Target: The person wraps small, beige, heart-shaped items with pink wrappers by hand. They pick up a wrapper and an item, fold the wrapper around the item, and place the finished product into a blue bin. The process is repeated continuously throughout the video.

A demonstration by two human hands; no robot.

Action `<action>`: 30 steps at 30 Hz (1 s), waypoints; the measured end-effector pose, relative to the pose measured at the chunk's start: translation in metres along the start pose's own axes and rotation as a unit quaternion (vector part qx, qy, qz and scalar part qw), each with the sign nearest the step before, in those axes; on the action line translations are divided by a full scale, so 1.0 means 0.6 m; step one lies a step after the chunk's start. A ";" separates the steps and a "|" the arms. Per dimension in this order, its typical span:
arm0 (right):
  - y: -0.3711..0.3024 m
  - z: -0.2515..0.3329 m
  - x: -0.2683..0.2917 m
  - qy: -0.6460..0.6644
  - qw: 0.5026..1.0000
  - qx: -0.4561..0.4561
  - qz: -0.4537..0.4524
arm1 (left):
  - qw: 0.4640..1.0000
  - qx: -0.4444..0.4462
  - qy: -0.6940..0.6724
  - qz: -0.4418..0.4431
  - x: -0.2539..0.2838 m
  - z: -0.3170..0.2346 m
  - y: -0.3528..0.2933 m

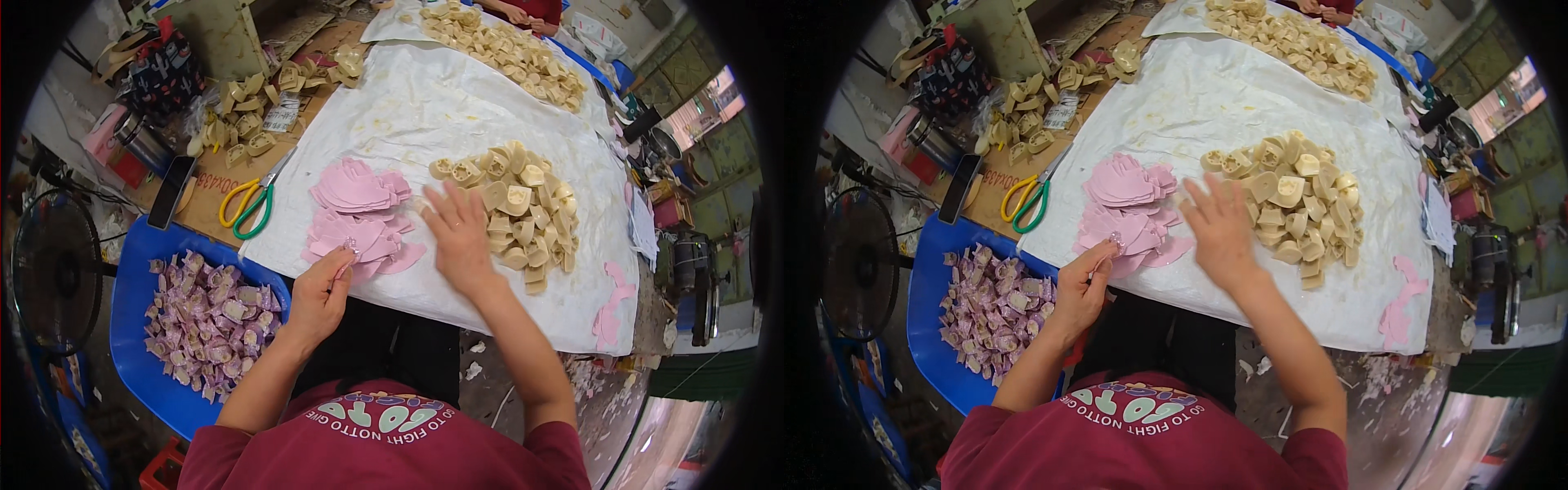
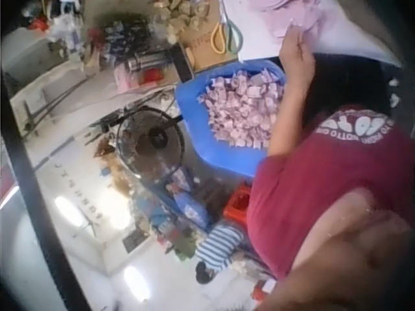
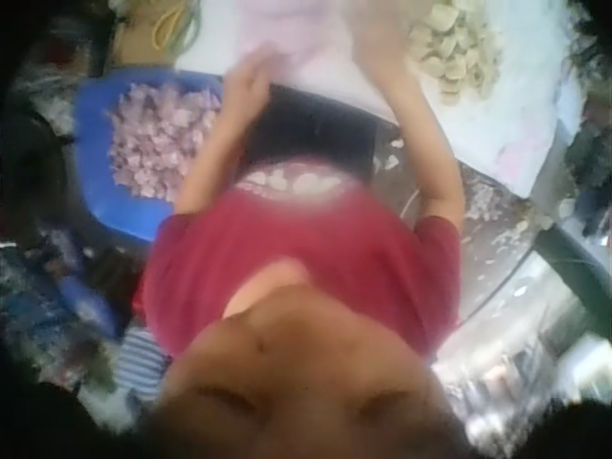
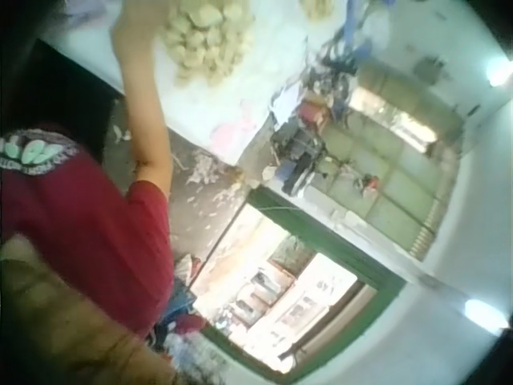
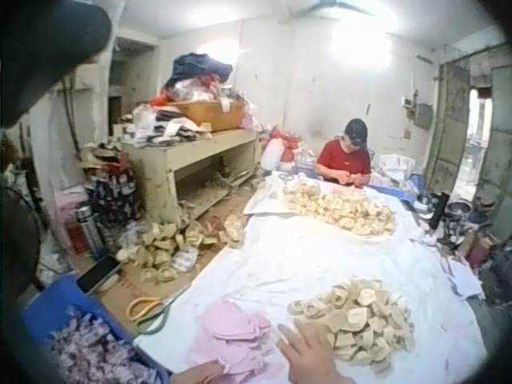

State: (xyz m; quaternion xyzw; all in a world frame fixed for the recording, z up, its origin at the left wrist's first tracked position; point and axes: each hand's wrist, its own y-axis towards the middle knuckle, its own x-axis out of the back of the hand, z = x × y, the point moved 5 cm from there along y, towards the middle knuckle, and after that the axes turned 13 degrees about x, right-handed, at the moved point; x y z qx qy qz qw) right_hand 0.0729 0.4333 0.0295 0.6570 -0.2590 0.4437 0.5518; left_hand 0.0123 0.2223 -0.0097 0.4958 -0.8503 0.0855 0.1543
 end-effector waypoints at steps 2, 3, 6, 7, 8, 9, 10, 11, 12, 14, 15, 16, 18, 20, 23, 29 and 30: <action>0.013 0.063 -0.021 0.092 0.996 0.001 -0.018 | 0.999 0.032 -0.021 0.002 0.000 0.002 -0.002; 0.017 0.097 -0.033 0.136 0.990 0.009 -0.017 | 0.999 0.042 -0.028 0.004 0.002 0.002 0.000; 0.001 0.126 -0.084 0.187 0.982 -0.029 -0.026 | 0.986 0.111 -0.121 -0.008 0.044 0.048 0.020; 0.000 0.126 -0.080 0.187 0.981 -0.034 -0.021 | 0.967 0.122 -0.217 -0.053 0.083 0.048 0.030; 0.000 0.126 -0.077 0.177 0.983 -0.033 -0.022 | 0.937 0.131 -0.311 -0.093 0.124 0.039 0.041; 0.000 0.129 -0.075 0.172 0.984 -0.032 -0.022 | 0.924 0.123 -0.346 -0.110 0.163 0.023 0.048; 0.002 0.127 -0.073 0.160 0.986 -0.032 -0.024 | 0.909 0.110 -0.384 -0.123 0.187 0.009 0.056; 0.003 0.122 -0.071 0.187 0.980 -0.049 -0.055 | 0.907 0.102 -0.390 -0.121 0.193 -0.002 0.055; 0.006 0.117 -0.070 0.212 0.971 -0.066 -0.086 | 0.905 0.094 -0.397 -0.119 0.197 -0.010 0.054; 0.008 0.103 -0.061 0.238 0.959 -0.084 -0.131 | 0.899 0.093 -0.417 -0.097 0.183 -0.015 0.054; 0.012 0.097 -0.053 0.242 0.956 -0.083 -0.145 | 0.894 0.100 -0.429 -0.082 0.167 -0.015 0.052; 0.017 0.090 -0.046 0.245 0.953 -0.082 -0.158 | 0.889 0.107 -0.440 -0.066 0.152 -0.015 0.051; 0.022 0.065 -0.028 0.197 0.965 -0.066 -0.163 | 0.867 0.119 -0.483 -0.036 0.129 -0.011 0.056; 0.029 0.021 -0.017 0.125 0.982 -0.053 -0.129 | 0.842 0.136 -0.522 -0.024 0.110 -0.016 0.057; 0.040 -0.059 -0.021 -0.030 0.998 -0.049 0.012 | 0.802 0.157 -0.576 0.037 0.077 -0.029 0.060; 0.012 -0.114 0.007 -0.028 0.995 -0.081 0.045 | 0.803 0.196 -0.552 0.109 0.011 -0.045 0.066; -0.001 -0.123 0.034 -0.002 0.991 -0.125 -0.041 | 0.801 0.205 -0.552 0.107 0.000 -0.048 0.067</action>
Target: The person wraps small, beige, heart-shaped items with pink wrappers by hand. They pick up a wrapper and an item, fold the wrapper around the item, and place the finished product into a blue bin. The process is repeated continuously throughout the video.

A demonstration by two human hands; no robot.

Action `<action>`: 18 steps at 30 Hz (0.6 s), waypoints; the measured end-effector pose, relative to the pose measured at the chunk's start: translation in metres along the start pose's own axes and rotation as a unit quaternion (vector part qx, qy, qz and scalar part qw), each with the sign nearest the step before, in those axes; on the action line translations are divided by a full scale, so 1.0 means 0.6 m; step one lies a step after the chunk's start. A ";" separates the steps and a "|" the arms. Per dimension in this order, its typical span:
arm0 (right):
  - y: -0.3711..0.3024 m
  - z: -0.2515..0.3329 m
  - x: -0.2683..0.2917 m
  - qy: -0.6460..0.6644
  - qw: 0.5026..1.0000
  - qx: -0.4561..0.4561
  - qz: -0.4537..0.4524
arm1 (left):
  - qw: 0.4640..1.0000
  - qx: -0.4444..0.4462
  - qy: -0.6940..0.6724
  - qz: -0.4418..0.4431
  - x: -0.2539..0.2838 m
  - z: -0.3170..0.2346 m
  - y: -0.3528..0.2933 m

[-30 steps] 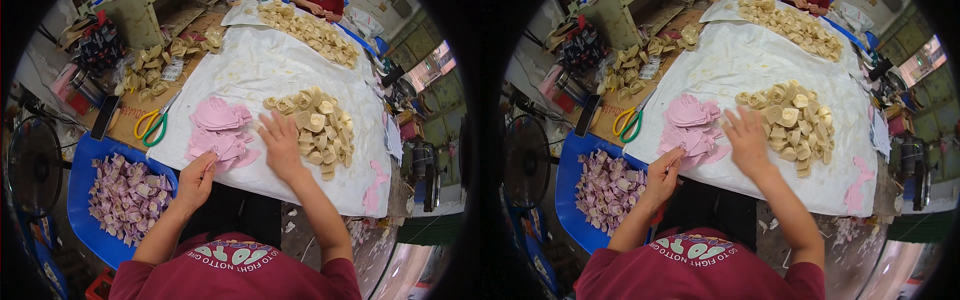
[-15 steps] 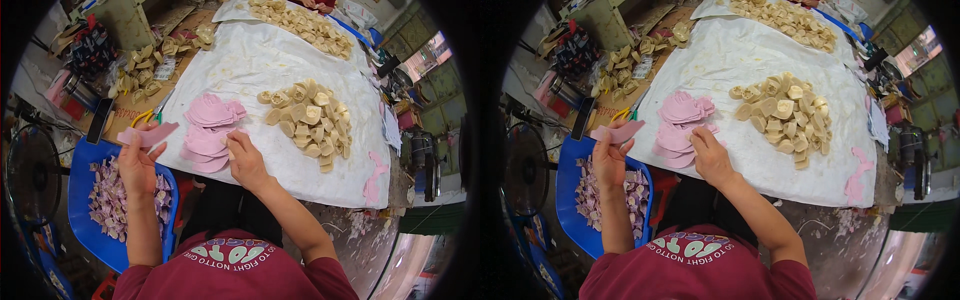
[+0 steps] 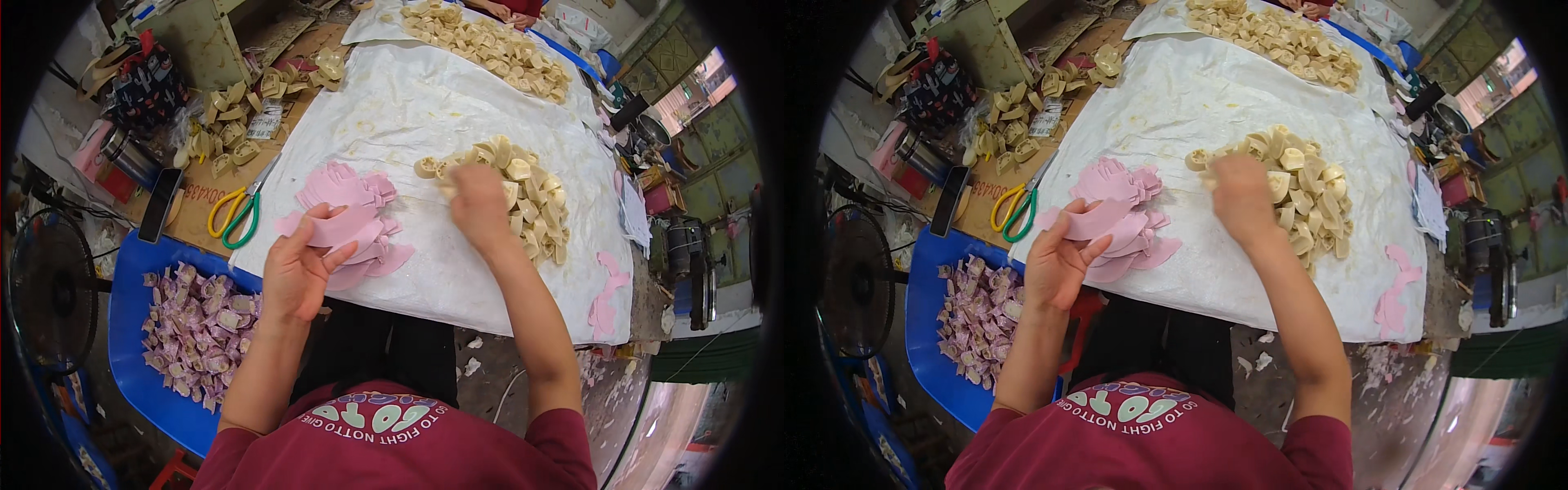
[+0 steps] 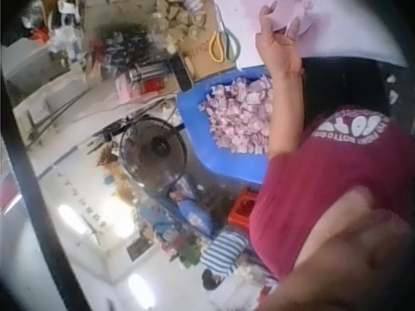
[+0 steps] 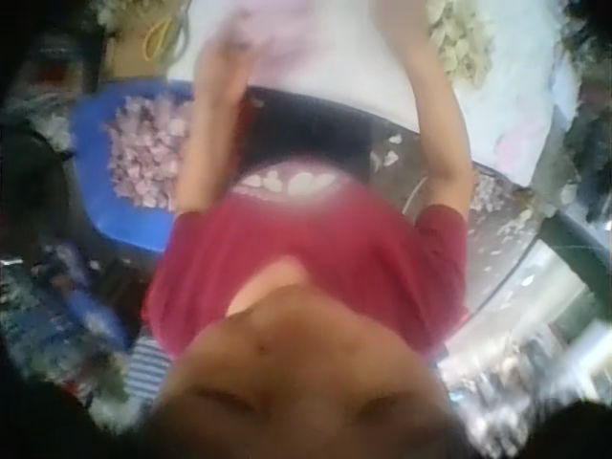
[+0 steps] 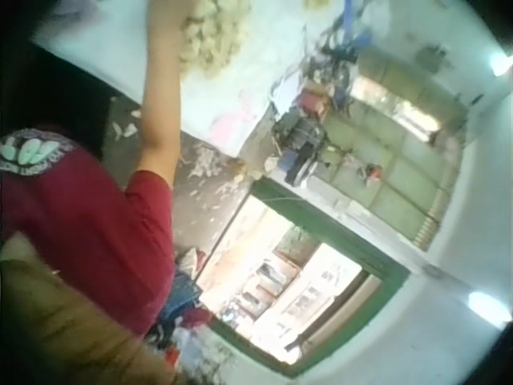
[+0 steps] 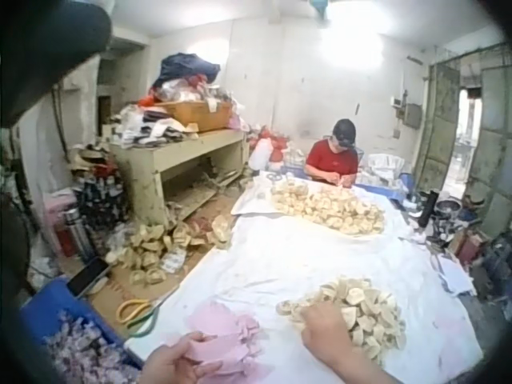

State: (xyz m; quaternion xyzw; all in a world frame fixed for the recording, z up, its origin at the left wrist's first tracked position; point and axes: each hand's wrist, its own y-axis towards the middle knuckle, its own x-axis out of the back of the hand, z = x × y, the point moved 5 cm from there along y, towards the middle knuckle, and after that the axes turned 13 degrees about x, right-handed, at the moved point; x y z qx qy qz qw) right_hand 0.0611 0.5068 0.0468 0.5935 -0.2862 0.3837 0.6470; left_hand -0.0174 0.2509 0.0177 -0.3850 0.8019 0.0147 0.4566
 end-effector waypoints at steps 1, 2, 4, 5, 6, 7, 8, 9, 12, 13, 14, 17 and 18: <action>-0.010 -0.004 0.024 0.037 0.995 -0.046 -0.083 | 1.000 0.006 -0.001 -0.008 -0.006 0.010 0.003; -0.021 -0.010 0.040 0.186 0.959 -0.127 -0.171 | 1.000 0.013 -0.002 -0.016 -0.013 0.019 0.006; -0.055 -0.012 0.067 0.452 0.784 -0.273 -0.325 | 1.000 0.024 -0.009 0.006 -0.032 0.039 0.011; -0.062 0.009 0.076 0.451 0.800 -0.255 -0.305 | 1.000 0.028 -0.005 0.012 -0.039 0.048 0.012; -0.074 0.038 0.085 0.444 0.816 -0.236 -0.286 | 0.999 0.035 -0.002 0.023 -0.048 0.060 0.014; -0.083 0.070 0.091 0.439 0.830 -0.219 -0.265 | 0.999 0.041 0.006 0.028 -0.060 0.067 0.011; -0.082 0.110 0.098 0.470 0.819 -0.202 -0.257 | 0.998 0.044 0.006 0.032 -0.069 0.073 0.007; -0.079 0.149 0.102 0.503 0.806 -0.185 -0.251 | 0.998 0.046 0.008 0.034 -0.077 0.080 0.003; -0.075 0.198 0.110 0.431 0.870 -0.120 -0.210 | 0.998 0.044 0.001 0.055 -0.097 0.082 -0.021; -0.073 0.208 0.113 0.381 0.898 -0.052 -0.215 | 0.997 0.039 0.001 0.066 -0.107 0.077 -0.033; -0.072 0.220 0.117 0.328 0.919 0.016 -0.219 | 0.996 0.034 0.001 0.078 -0.115 0.072 -0.043; -0.066 0.228 0.123 0.303 0.927 0.051 -0.216 | 0.995 0.022 0.026 0.097 -0.127 0.060 -0.066; -0.063 0.230 0.127 0.293 0.929 0.069 -0.217 | 0.994 0.019 0.027 0.106 -0.127 0.058 -0.069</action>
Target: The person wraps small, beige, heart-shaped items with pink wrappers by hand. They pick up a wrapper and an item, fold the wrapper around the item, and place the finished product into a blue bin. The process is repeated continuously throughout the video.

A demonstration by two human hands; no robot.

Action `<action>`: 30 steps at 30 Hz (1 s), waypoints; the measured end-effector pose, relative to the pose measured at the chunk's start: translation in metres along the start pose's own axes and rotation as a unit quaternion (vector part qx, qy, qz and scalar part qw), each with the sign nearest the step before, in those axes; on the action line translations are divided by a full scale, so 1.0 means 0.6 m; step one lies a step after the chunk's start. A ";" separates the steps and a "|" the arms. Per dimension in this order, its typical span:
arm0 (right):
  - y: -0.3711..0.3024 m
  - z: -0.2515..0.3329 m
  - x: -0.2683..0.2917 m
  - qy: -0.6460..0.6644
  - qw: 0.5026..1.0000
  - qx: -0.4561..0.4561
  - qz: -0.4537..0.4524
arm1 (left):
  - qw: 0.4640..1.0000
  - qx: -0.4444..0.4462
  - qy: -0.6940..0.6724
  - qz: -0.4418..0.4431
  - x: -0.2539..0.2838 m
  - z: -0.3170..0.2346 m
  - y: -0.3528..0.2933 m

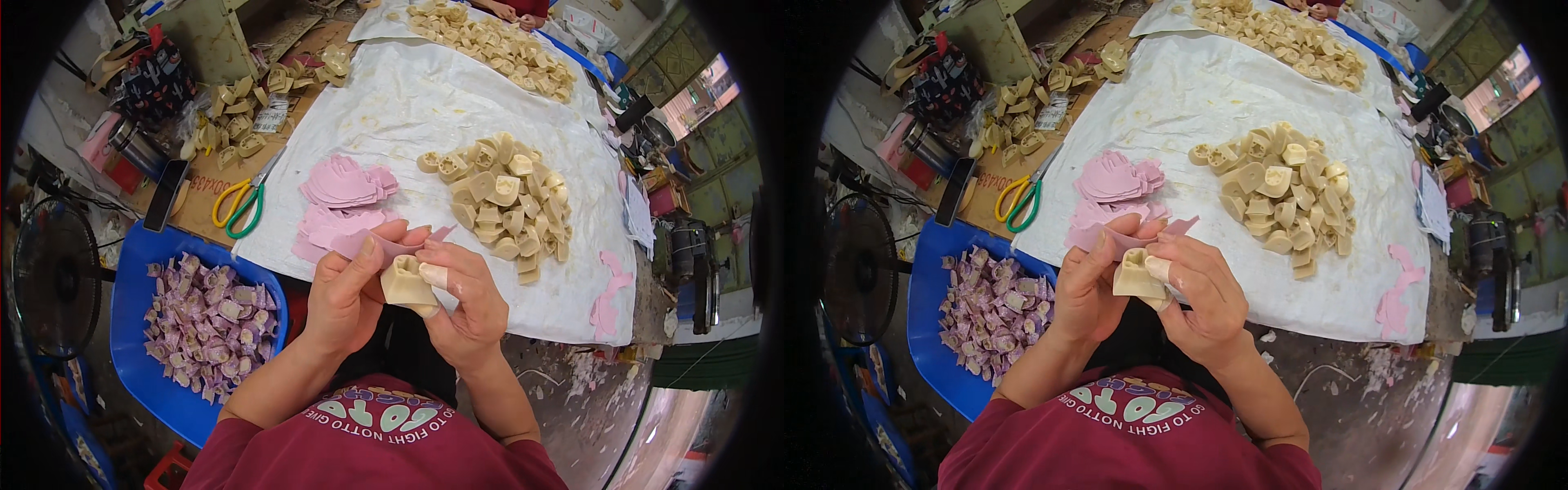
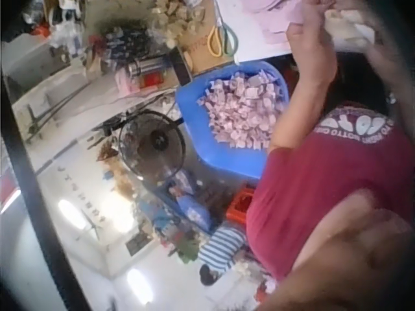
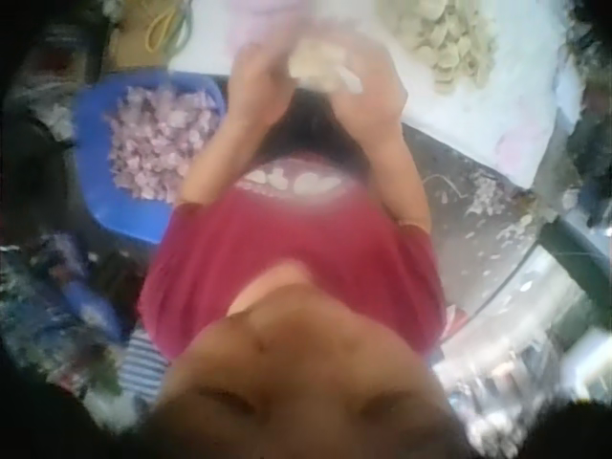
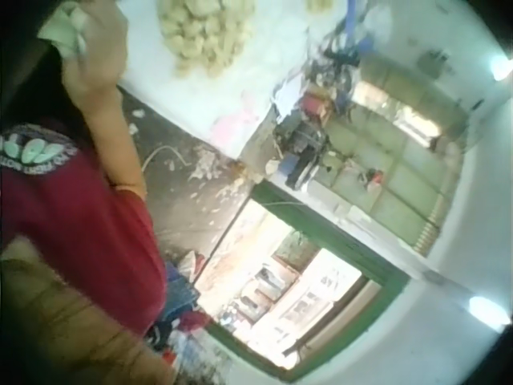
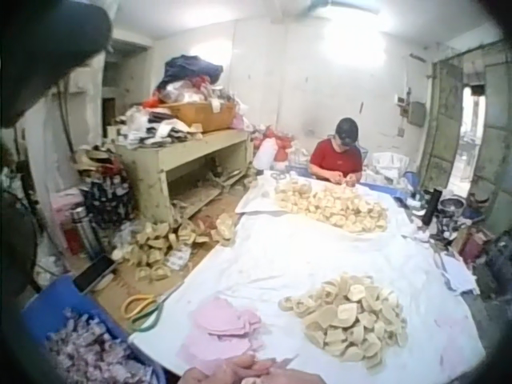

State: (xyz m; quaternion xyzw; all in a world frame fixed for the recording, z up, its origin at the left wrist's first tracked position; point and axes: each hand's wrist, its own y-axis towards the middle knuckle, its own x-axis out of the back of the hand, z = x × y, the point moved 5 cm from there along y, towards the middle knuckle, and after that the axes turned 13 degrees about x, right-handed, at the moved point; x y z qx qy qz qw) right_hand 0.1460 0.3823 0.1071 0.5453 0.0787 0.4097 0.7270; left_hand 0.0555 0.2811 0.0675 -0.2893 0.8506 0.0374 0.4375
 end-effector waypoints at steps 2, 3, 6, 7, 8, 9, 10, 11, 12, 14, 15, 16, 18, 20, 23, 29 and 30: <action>0.003 0.002 0.000 0.005 1.000 -0.007 -0.007 | 1.000 -0.005 0.005 0.017 0.001 -0.005 -0.004; 0.003 0.004 0.000 0.007 1.000 -0.011 -0.010 | 1.000 -0.005 0.000 0.020 0.000 -0.006 -0.005; 0.007 0.007 0.000 0.001 1.000 -0.007 -0.014 | 1.000 -0.006 -0.005 0.023 -0.005 -0.009 -0.008; 0.007 0.007 -0.002 -0.001 1.000 -0.006 -0.014 | 1.000 -0.008 -0.002 0.022 -0.006 -0.010 -0.009; 0.007 0.006 -0.003 -0.002 1.000 -0.006 -0.015 | 1.000 -0.009 0.001 0.020 -0.007 -0.010 -0.010; 0.007 0.006 -0.003 -0.004 1.000 -0.005 -0.016 | 1.000 -0.010 0.000 0.019 -0.008 -0.011 -0.011; 0.010 0.006 -0.003 -0.011 1.000 0.001 -0.011 | 1.000 -0.010 -0.002 0.017 -0.008 -0.011 -0.011; 0.014 0.007 -0.002 -0.018 1.000 0.006 -0.007 | 1.000 -0.010 -0.003 0.016 -0.008 -0.011 -0.011; 0.016 0.008 -0.002 -0.025 1.000 0.010 -0.002 | 1.000 -0.008 -0.003 0.017 -0.009 -0.010 -0.011; 0.016 0.003 -0.002 -0.042 0.999 0.023 0.000 | 1.000 -0.004 -0.002 0.020 -0.010 -0.010 -0.010; 0.017 0.001 -0.002 -0.049 0.998 0.030 0.000 | 1.000 -0.006 -0.001 0.017 -0.011 -0.012 -0.010; 0.020 0.002 -0.002 -0.073 0.997 0.036 0.010 | 1.000 -0.008 -0.001 0.014 -0.012 -0.014 -0.009; 0.025 0.003 0.000 -0.123 0.991 0.047 0.031 | 0.996 -0.042 0.081 -0.014 -0.007 -0.020 -0.007; 0.029 -0.001 0.006 -0.151 0.986 0.054 0.054 | 0.963 -0.103 0.241 -0.065 0.008 -0.029 -0.004; 0.031 -0.006 0.004 -0.170 0.980 0.058 0.090 | 0.957 -0.086 0.255 -0.106 0.012 -0.037 -0.001; 0.037 -0.005 -0.004 -0.195 0.964 0.047 0.174 | 0.986 0.072 0.130 -0.076 0.043 -0.023 0.008; 0.038 -0.005 -0.007 -0.199 0.961 0.047 0.188 | 0.985 0.078 0.130 -0.079 0.043 -0.021 0.007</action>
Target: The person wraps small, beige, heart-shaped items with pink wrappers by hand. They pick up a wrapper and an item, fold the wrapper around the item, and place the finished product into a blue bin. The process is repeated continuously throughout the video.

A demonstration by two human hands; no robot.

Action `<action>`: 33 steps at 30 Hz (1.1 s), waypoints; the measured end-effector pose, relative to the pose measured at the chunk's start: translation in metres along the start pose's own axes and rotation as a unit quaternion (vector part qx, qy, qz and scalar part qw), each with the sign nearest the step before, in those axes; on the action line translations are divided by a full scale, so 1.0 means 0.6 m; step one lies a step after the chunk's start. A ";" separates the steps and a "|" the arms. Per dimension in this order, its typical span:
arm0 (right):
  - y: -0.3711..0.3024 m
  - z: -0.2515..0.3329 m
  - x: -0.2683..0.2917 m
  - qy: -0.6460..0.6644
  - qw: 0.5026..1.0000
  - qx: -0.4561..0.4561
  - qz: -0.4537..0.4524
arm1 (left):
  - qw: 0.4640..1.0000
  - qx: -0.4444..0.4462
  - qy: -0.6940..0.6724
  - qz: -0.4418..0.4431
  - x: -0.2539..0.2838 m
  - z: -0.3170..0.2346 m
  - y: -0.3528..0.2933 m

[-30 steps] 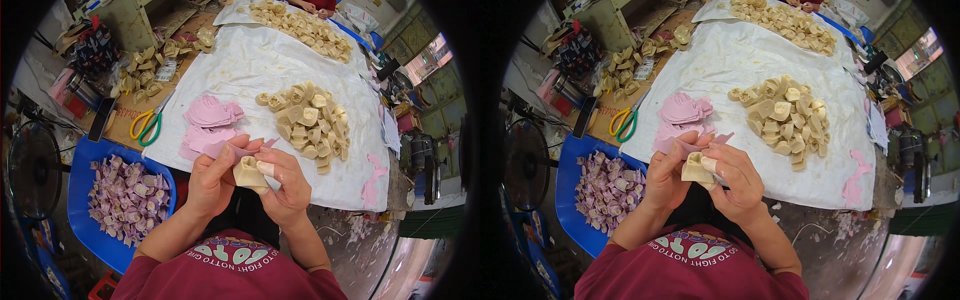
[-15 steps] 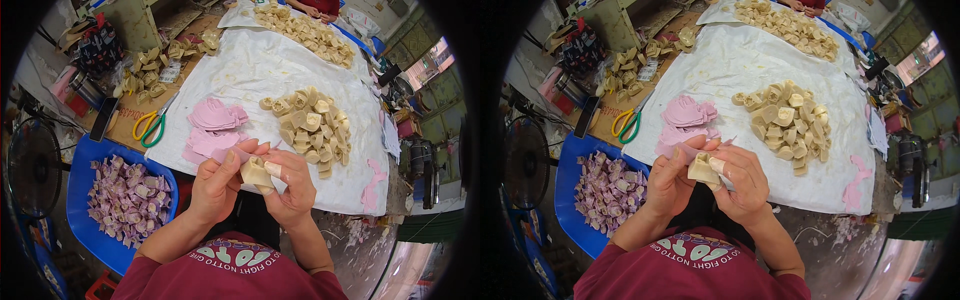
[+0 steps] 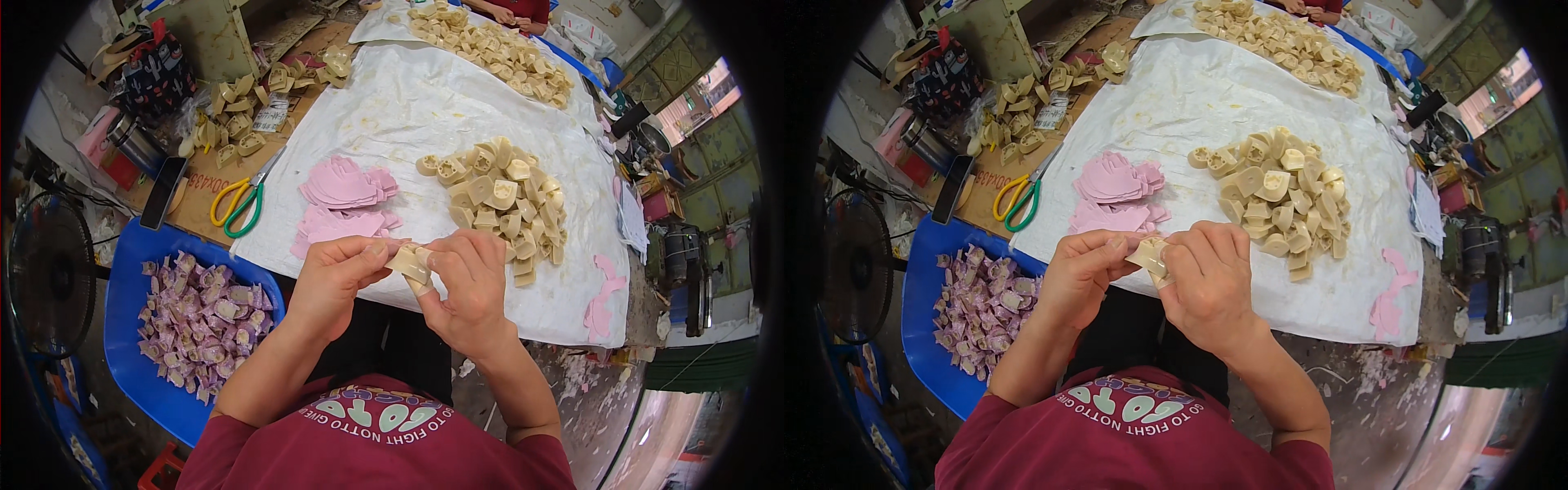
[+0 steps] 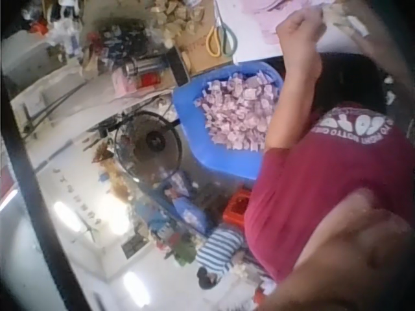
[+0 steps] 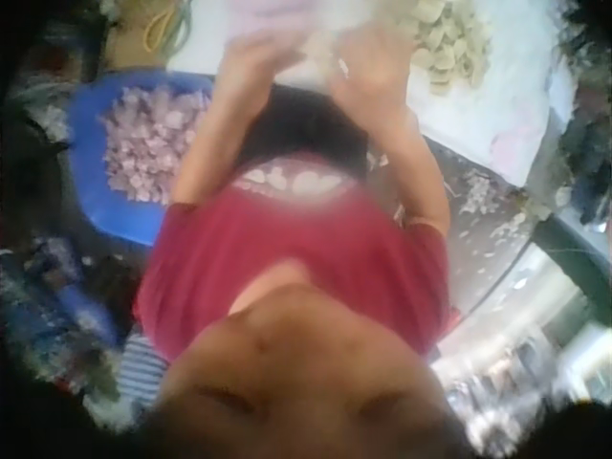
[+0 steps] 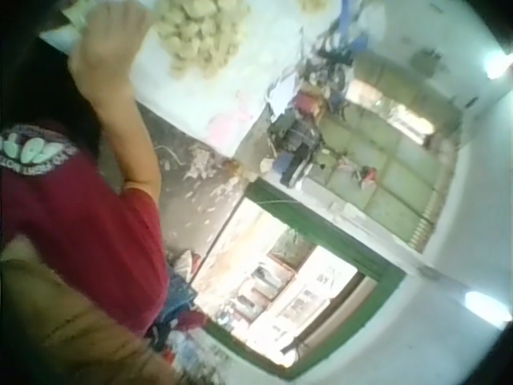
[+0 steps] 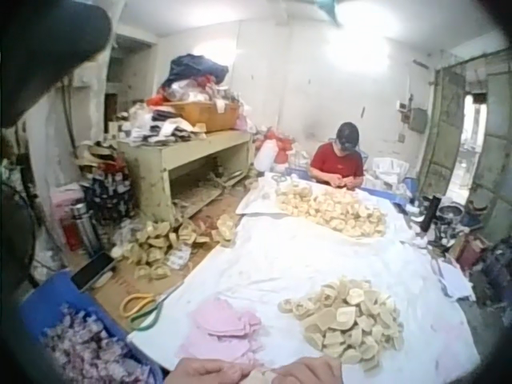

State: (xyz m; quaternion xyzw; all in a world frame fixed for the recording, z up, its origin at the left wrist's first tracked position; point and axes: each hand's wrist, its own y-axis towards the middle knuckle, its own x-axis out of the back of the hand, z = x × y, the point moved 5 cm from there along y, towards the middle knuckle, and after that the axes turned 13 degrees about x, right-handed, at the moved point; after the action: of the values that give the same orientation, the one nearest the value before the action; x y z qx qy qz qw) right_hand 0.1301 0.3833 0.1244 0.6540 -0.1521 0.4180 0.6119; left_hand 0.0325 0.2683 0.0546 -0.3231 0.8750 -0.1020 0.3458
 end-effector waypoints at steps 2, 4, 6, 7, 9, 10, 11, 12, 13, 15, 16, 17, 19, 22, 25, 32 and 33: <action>0.001 0.003 -0.003 0.002 1.000 -0.003 0.017 | 1.000 0.013 0.002 -0.004 -0.002 0.005 -0.002; 0.001 0.004 -0.010 0.001 0.999 -0.005 0.041 | 0.999 0.000 0.038 -0.017 -0.006 0.013 -0.002; -0.003 0.000 -0.025 -0.005 0.997 -0.005 0.071 | 0.985 -0.037 0.161 -0.045 -0.008 0.014 -0.003; -0.011 -0.005 -0.033 0.001 0.997 -0.011 0.073 | 0.960 -0.067 0.264 -0.066 -0.010 0.012 -0.003; -0.026 -0.016 -0.048 0.014 0.997 -0.022 0.076 | 0.945 -0.059 0.316 -0.057 -0.003 0.012 0.003; -0.027 -0.019 -0.044 0.038 0.998 -0.015 0.055 | 0.963 -0.020 0.266 -0.029 0.015 0.012 0.011; -0.029 -0.023 -0.037 0.061 0.997 -0.008 0.035 | 0.977 0.019 0.214 0.000 0.027 0.012 0.017; -0.030 -0.025 -0.033 0.084 0.996 -0.001 0.015 | 0.981 0.014 0.194 0.022 0.031 0.007 0.018; -0.028 -0.023 -0.032 0.090 0.996 0.007 0.009 | 0.984 0.010 0.174 0.044 0.033 0.003 0.020; -0.023 -0.019 -0.028 0.102 0.995 0.021 -0.002 | 0.988 0.037 0.132 0.070 0.028 -0.006 0.021; -0.021 -0.021 -0.025 0.105 0.994 0.025 -0.006 | 0.989 0.057 0.108 0.079 0.026 -0.013 0.018; -0.020 -0.024 -0.020 0.107 0.994 0.029 -0.010 | 0.990 0.078 0.084 0.088 0.027 -0.019 0.015; -0.019 -0.024 -0.019 0.111 0.993 0.034 -0.009 | 0.986 0.081 0.099 0.103 0.024 -0.023 0.013; -0.019 -0.018 -0.027 0.119 0.992 0.035 0.005 | 0.973 0.035 0.197 0.117 0.013 -0.022 0.015; -0.019 -0.013 -0.034 0.131 0.991 0.018 0.003 | 0.960 0.007 0.255 0.113 0.009 -0.021 0.015; -0.040 -0.029 -0.055 0.206 0.971 -0.118 -0.005 | 0.942 0.030 0.304 0.137 0.008 -0.039 0.044; -0.050 -0.034 -0.059 0.228 0.961 -0.157 -0.017 | 0.943 0.033 0.305 0.128 0.008 -0.037 0.046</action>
State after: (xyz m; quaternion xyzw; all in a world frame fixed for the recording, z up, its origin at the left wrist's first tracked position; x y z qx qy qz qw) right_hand 0.1227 0.3971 0.0765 0.4394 -0.0616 0.5163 0.7325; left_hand 0.0017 0.2855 0.0574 -0.1503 0.9687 -0.1794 0.0833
